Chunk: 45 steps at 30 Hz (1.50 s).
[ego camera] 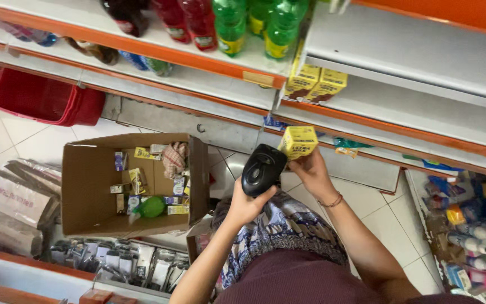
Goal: The person picks up beverage cartons from a cardboard box, scans them using a handheld scanner, and places them onto a store shelf.
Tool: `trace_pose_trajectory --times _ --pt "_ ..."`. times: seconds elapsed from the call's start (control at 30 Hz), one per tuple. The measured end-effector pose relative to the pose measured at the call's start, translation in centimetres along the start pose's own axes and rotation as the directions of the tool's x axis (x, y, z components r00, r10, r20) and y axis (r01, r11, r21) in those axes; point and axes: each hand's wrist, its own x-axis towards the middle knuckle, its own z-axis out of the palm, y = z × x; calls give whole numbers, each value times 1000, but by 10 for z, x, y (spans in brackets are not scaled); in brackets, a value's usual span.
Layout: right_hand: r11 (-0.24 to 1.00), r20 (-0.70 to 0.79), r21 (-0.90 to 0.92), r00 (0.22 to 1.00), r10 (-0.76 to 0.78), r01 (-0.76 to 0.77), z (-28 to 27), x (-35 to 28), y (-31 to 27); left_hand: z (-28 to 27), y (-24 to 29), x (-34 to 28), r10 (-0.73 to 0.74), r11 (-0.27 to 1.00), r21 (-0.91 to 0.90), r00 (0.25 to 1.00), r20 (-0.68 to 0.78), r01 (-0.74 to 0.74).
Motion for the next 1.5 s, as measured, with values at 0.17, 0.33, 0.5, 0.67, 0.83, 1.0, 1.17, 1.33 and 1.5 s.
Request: trace_pose_trajectory --times 0.17,0.33,0.5,0.67,0.83,1.0,1.17,1.33,1.5 --pt "919 -243 -315 916 -319 236 -81 14 -27 69 -3 45 64 996 -64 998 -11 -64" --pt "838 -279 -404 823 -494 366 -113 48 -61 102 1 85 195 980 -27 980 -40 -196" --pt "767 -254 -540 802 -540 346 -119 67 -62 123 -21 110 123 992 -13 986 -115 -125" --pt "757 -263 -580 811 -522 299 -124 79 -57 134 -31 125 149 982 -83 966 -211 -170" --pt "711 -173 -608 815 -554 354 -123 85 -65 137 -32 130 133 978 -127 967 -218 -163" --pt "714 -165 -601 818 -551 360 -119 91 -67 138 -33 136 105 982 -125 964 -243 -139" --pt "717 -162 -592 817 -553 368 -111 100 -67 137 -30 139 125 986 -79 960 -251 -149" --pt "732 -172 -579 823 -541 359 -104 103 -69 134 -28 142 142 984 -72 960 -243 -164" --pt "696 -172 -641 823 -541 323 -104 102 -66 134 -26 142 110 990 -58 967 -231 -127"
